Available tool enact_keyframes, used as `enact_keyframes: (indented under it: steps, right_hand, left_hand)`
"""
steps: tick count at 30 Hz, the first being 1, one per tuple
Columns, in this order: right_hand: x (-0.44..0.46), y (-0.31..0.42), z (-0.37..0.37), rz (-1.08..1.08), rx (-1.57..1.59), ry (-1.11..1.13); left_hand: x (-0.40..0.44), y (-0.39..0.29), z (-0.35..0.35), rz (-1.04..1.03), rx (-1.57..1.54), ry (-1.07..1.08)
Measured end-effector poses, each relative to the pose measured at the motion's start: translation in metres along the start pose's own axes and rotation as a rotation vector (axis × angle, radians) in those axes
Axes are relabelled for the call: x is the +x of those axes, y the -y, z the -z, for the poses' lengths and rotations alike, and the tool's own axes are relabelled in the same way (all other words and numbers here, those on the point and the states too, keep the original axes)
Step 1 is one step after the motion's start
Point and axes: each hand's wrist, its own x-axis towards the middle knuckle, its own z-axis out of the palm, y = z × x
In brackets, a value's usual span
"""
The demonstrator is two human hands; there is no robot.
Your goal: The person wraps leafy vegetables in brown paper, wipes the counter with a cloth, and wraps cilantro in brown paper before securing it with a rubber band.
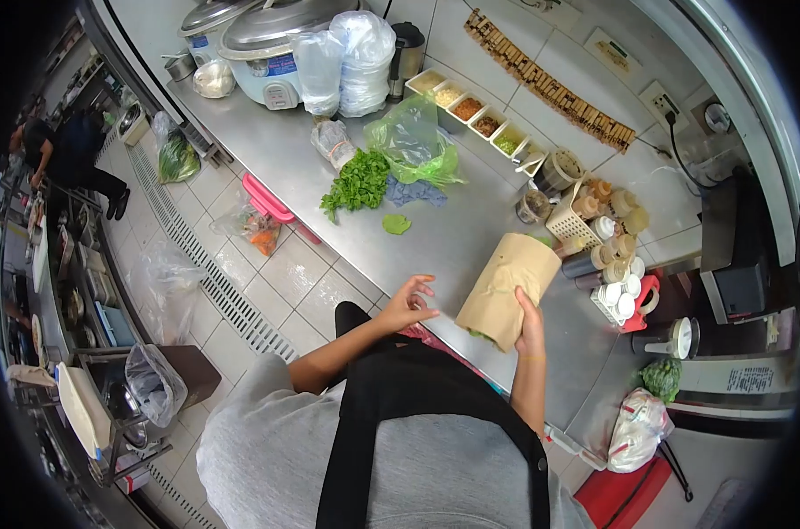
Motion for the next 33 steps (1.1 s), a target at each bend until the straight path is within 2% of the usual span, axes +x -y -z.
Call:
enact_keyframes:
  steps: [2,7,9,10,12,13,15,16,18,19,21,22,23,24,25,27,29,31,32,33]
  right_hand:
    - [0.019,-0.016,0.010,-0.056,-0.068,-0.013]
    - [0.022,-0.030,0.023,0.032,-0.363,-0.020]
    - [0.007,-0.004,0.012,-0.234,-0.685,-0.119]
    - [0.013,-0.006,0.018,-0.239,-0.680,-0.127]
    - [0.027,-0.010,0.035,-0.160,-1.373,-0.171]
    - [0.018,-0.009,0.023,-0.163,-1.371,-0.175]
    - [-0.002,-0.015,-0.005,0.214,-1.517,-0.601]
    - [-0.005,-0.021,-0.007,0.213,-1.513,-0.601]
    - [-0.009,-0.032,-0.008,0.352,-1.120,-0.674]
    - [-0.008,-0.036,-0.010,0.350,-1.115,-0.675]
    - [-0.009,-0.043,-0.014,0.607,-1.254,-0.768]
    - [-0.009,-0.046,-0.018,0.601,-1.248,-0.778]
    - [-0.008,-0.048,-0.024,0.528,-1.239,-0.692]
    - [-0.007,-0.049,-0.027,0.455,-1.227,-0.608]
    - [-0.007,-0.045,-0.028,0.451,-1.222,-0.621]
    - [-0.008,-0.035,-0.032,0.197,-1.125,-0.516]
    - [-0.004,-0.034,-0.022,0.166,-1.089,-0.507]
    - [0.000,-0.041,-0.005,0.139,-1.051,-0.502]
    - [-0.002,-0.051,0.008,0.192,-0.960,-0.502]
    - [-0.010,-0.058,0.019,0.242,-0.871,-0.501]
  left_hand:
    - [-0.001,0.000,0.007,-0.008,0.049,-0.077]
    - [0.013,-0.014,0.011,-0.086,0.141,-0.128]
    - [0.019,-0.012,0.012,-0.076,0.169,-0.140]
    - [0.021,-0.009,0.012,-0.077,0.199,-0.158]
    - [0.023,-0.004,0.009,-0.053,0.218,-0.166]
    - [0.022,-0.003,0.006,-0.049,0.197,-0.141]
    - [0.021,0.001,0.003,-0.044,0.180,-0.115]
    - [0.019,0.003,0.003,-0.017,0.206,-0.087]
    - [0.020,0.007,0.002,0.013,0.235,-0.058]
    - [0.021,0.007,0.001,0.006,0.340,-0.112]
    - [0.028,0.009,0.007,0.002,0.452,-0.155]
    - [0.042,0.009,0.016,-0.164,0.661,-0.229]
    - [0.058,0.009,0.024,-0.335,0.866,-0.300]
    - [0.077,0.001,0.033,-0.323,0.957,-0.351]
    - [0.100,-0.009,0.042,-0.312,1.046,-0.403]
    - [0.142,-0.030,0.055,-0.189,1.237,-0.474]
    - [0.175,-0.034,0.075,-0.179,1.473,-0.517]
    - [0.193,-0.027,0.096,-0.149,1.562,-0.465]
    - [0.200,-0.021,0.105,-0.109,1.647,-0.430]
    - [0.205,-0.011,0.115,-0.228,1.657,-0.442]
